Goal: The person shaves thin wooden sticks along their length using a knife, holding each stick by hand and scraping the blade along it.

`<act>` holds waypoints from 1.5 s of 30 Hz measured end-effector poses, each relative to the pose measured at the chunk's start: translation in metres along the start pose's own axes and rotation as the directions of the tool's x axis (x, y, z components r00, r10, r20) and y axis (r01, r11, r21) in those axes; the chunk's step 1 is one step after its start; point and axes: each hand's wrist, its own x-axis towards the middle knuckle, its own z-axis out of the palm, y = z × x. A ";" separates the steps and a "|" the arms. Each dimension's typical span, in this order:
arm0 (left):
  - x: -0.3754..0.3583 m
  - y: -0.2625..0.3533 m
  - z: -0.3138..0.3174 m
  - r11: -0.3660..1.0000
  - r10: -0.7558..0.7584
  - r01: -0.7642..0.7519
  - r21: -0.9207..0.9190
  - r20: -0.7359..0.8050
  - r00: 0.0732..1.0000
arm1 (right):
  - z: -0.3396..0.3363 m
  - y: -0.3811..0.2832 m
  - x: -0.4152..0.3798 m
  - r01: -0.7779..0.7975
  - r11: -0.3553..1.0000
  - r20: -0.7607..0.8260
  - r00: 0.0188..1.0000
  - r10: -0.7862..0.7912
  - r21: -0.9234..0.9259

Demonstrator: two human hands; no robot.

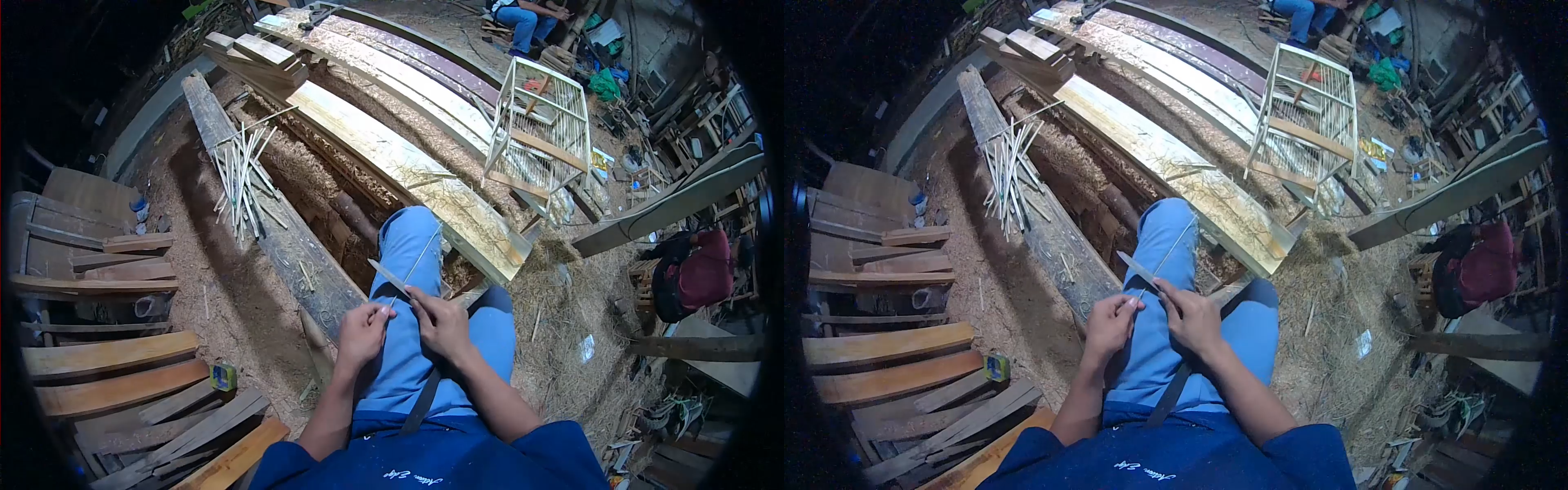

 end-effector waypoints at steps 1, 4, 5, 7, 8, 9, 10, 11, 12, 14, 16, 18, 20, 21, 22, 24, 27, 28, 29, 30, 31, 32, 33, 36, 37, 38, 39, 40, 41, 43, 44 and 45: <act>0.005 0.010 0.002 0.999 -0.034 0.034 -0.003 0.012 0.999 | -0.002 0.000 0.002 -0.005 1.000 0.016 1.000 0.005 -0.002; 0.012 0.024 0.006 0.999 -0.053 0.052 0.011 0.027 0.998 | -0.002 0.004 0.001 -0.003 1.000 0.005 1.000 0.003 -0.003; 0.013 0.022 0.007 0.999 -0.051 0.051 0.011 0.031 0.998 | 0.000 0.006 0.001 0.009 1.000 -0.014 1.000 -0.009 0.003; 0.011 0.011 0.007 0.997 0.034 -0.034 0.067 0.001 0.999 | 0.005 0.011 -0.001 0.030 1.000 -0.036 0.999 -0.030 -0.008; 0.009 0.006 0.006 0.997 0.031 -0.031 0.066 0.001 1.000 | 0.007 0.013 -0.003 0.051 0.999 -0.054 0.997 -0.052 -0.017; 0.008 0.003 0.005 1.000 0.023 -0.023 0.010 0.008 1.000 | 0.007 0.013 -0.004 0.049 0.999 -0.050 0.997 -0.050 -0.017; 0.006 0.000 0.004 0.999 0.016 -0.015 -0.047 0.014 1.000 | 0.006 0.012 -0.004 0.048 0.994 -0.016 0.999 -0.050 -0.096; 0.003 -0.002 0.002 0.999 0.012 -0.011 -0.048 0.013 1.000 | 0.005 0.011 -0.005 0.050 0.984 0.019 0.999 -0.047 -0.174; -0.001 0.000 0.000 0.999 -0.016 0.018 -0.048 0.033 0.999 | 0.005 0.010 -0.006 0.048 0.984 0.023 0.999 -0.045 -0.173; -0.011 0.004 -0.005 0.998 -0.046 0.049 -0.047 0.050 0.998 | 0.005 0.010 -0.006 0.042 0.982 0.006 0.999 -0.042 -0.183; -0.024 0.006 -0.012 0.988 -0.106 0.113 -0.103 0.071 0.992 | 0.008 0.012 -0.005 0.029 0.983 -0.006 1.000 -0.031 -0.181; -0.041 -0.002 -0.022 0.985 -0.117 0.127 -0.116 0.087 0.989 | 0.009 0.018 -0.004 0.014 0.983 -0.024 1.000 -0.019 -0.181; -0.058 -0.007 -0.035 0.982 -0.126 0.139 -0.124 0.108 0.986 | 0.007 0.025 0.000 -0.012 0.984 -0.092 0.996 -0.004 -0.180; -0.066 -0.008 -0.043 0.979 -0.149 0.164 -0.117 0.134 0.980 | 0.002 0.026 0.002 -0.046 0.975 -0.084 0.996 0.029 -0.216; -0.072 -0.010 -0.050 0.976 -0.172 0.190 -0.109 0.158 0.972 | 0.002 0.030 0.004 -0.049 0.976 -0.087 0.996 0.031 -0.212; -0.073 -0.016 -0.054 0.973 -0.187 0.204 -0.105 0.154 0.970 | 0.004 0.033 0.008 -0.066 0.986 -0.158 0.987 0.041 -0.152; -0.059 -0.004 -0.037 0.963 -0.158 0.169 -0.208 0.067 0.985 | 0.005 0.024 0.004 -0.022 0.995 -0.110 0.994 0.011 -0.098; -0.051 -0.002 -0.032 0.964 -0.155 0.166 -0.209 0.065 0.986 | 0.005 0.020 0.001 0.006 0.998 -0.062 0.998 -0.010 -0.059; -0.040 -0.004 -0.026 0.979 -0.116 0.120 -0.166 0.032 0.993 | 0.006 0.015 -0.003 0.054 0.998 -0.046 0.997 -0.056 -0.043; -0.029 -0.007 -0.019 0.990 -0.075 0.075 -0.122 0.004 0.997 | 0.005 0.008 -0.007 0.062 0.997 -0.021 0.998 -0.063 -0.044; -0.016 -0.009 -0.013 0.989 -0.070 0.070 -0.128 0.009 0.998 | 0.002 0.001 -0.012 0.061 0.996 0.015 0.998 -0.060 -0.060; -0.003 -0.010 -0.006 1.000 -0.002 0.001 -0.016 -0.036 0.999 | 0.000 -0.004 -0.016 0.059 0.995 0.051 0.997 -0.055 -0.077; 0.003 -0.008 -0.002 0.993 0.071 -0.063 0.100 -0.074 0.995 | 0.000 -0.003 -0.019 0.058 0.994 0.054 0.997 -0.053 -0.095; 0.001 -0.002 0.000 1.000 0.006 -0.005 0.016 -0.062 0.998 | 0.001 0.007 -0.017 0.023 0.992 -0.001 1.000 -0.023 -0.126; -0.007 0.000 -0.005 0.997 -0.074 0.073 -0.013 -0.026 0.997 | -0.001 0.009 -0.014 0.009 0.993 -0.037 0.999 -0.013 -0.114; -0.015 -0.002 -0.010 0.997 -0.077 0.077 -0.008 -0.024 0.997 | -0.001 0.012 -0.010 0.004 0.994 -0.038 0.999 -0.008 -0.110; -0.023 -0.006 -0.017 0.993 -0.108 0.108 -0.041 0.014 0.994 | 0.001 0.019 -0.007 -0.009 0.995 -0.096 0.995 0.000 -0.096; -0.032 -0.009 -0.023 0.987 -0.137 0.141 -0.073 0.052 0.989 | 0.002 0.025 -0.003 -0.021 0.997 -0.153 0.988 0.009 -0.081; -0.041 -0.009 -0.029 0.987 -0.143 0.147 -0.065 0.067 0.987 | -0.001 0.032 0.001 -0.088 0.987 -0.112 0.991 0.073 -0.136; -0.055 -0.005 -0.039 0.983 -0.170 0.174 -0.051 0.076 0.983 | -0.008 0.041 0.012 -0.195 0.974 -0.125 0.976 0.181 -0.119; -0.060 -0.005 -0.043 0.980 -0.189 0.193 -0.040 0.086 0.978 | -0.011 0.044 0.016 -0.295 0.950 -0.140 0.950 0.280 -0.104; -0.060 -0.009 -0.044 0.988 -0.154 0.153 0.015 0.072 0.985 | -0.010 0.049 0.018 -0.260 0.964 -0.184 0.952 0.244 -0.063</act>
